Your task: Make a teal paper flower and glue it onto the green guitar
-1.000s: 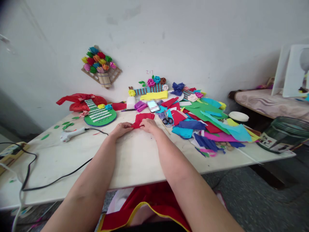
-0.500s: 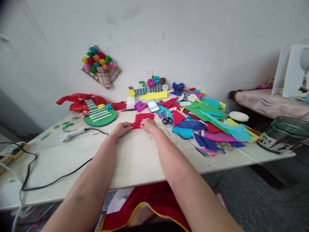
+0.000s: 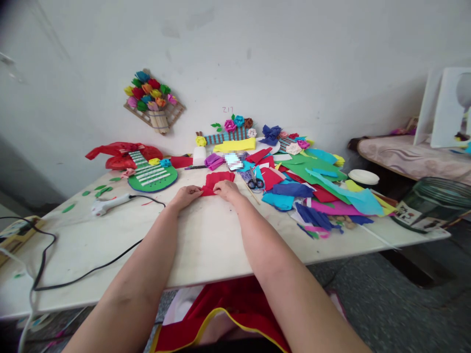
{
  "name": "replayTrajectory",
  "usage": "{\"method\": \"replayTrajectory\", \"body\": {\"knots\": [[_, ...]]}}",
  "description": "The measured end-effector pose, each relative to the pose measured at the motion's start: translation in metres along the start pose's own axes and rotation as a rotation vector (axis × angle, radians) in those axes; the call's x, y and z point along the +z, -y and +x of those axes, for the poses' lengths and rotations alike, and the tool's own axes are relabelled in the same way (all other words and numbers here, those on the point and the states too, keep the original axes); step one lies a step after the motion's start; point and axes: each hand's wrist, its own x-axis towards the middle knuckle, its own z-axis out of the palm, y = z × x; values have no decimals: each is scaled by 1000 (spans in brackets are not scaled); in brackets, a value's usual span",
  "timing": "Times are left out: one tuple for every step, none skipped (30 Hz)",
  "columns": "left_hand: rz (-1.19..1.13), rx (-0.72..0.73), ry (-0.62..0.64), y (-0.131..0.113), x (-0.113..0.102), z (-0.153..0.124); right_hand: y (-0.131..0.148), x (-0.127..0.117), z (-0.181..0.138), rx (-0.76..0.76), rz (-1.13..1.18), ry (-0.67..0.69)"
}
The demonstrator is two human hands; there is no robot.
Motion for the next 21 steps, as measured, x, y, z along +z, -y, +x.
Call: {"method": "replayTrajectory", "body": {"knots": [[2,-1,0,-1,0,0,0,1,0,9,10,-9],[4,-1,-1,-2,0,0,0,1,0,19,18,-16],[8,1,-4,-3,0,-1,0,1,0,32,26,-22],[12,2,-9,-3,0,-1,0,1,0,43,32,-25],[19,3,-11,-4,0,-1,1,1,-1,55,36,-28],[25,6,-16,-4,0,-1,2,1,-1,66,37,-28],[32,11,-19,-4,1,0,2,1,-1,76,35,-28],[39,18,-26,-4,1,0,3,0,-1,83,30,-29],[47,26,-35,-3,2,1,3,0,-2,88,26,-32],[56,36,-47,-3,3,2,3,1,-2,91,22,-34],[65,44,-59,-1,3,3,3,1,-2,92,21,-35],[75,51,-69,0,4,4,3,2,-2,91,23,-35],[84,56,-75,1,5,5,3,2,-2,91,28,-37],[93,62,-80,2,6,6,3,2,-2,94,34,-40],[102,66,-84,3,6,7,3,2,-2,98,40,-43],[111,69,-90,3,7,7,3,2,-2,100,43,-46],[120,71,-97,4,7,8,4,2,-3,101,44,-46],[129,72,-104,4,7,8,5,1,-3,103,42,-42],[137,71,-111,4,7,8,6,0,-4,102,38,-35],[145,70,-115,3,8,8,6,-1,-4,97,34,-23],[152,70,-117,3,8,8,7,-2,-4,89,27,-13]]}}
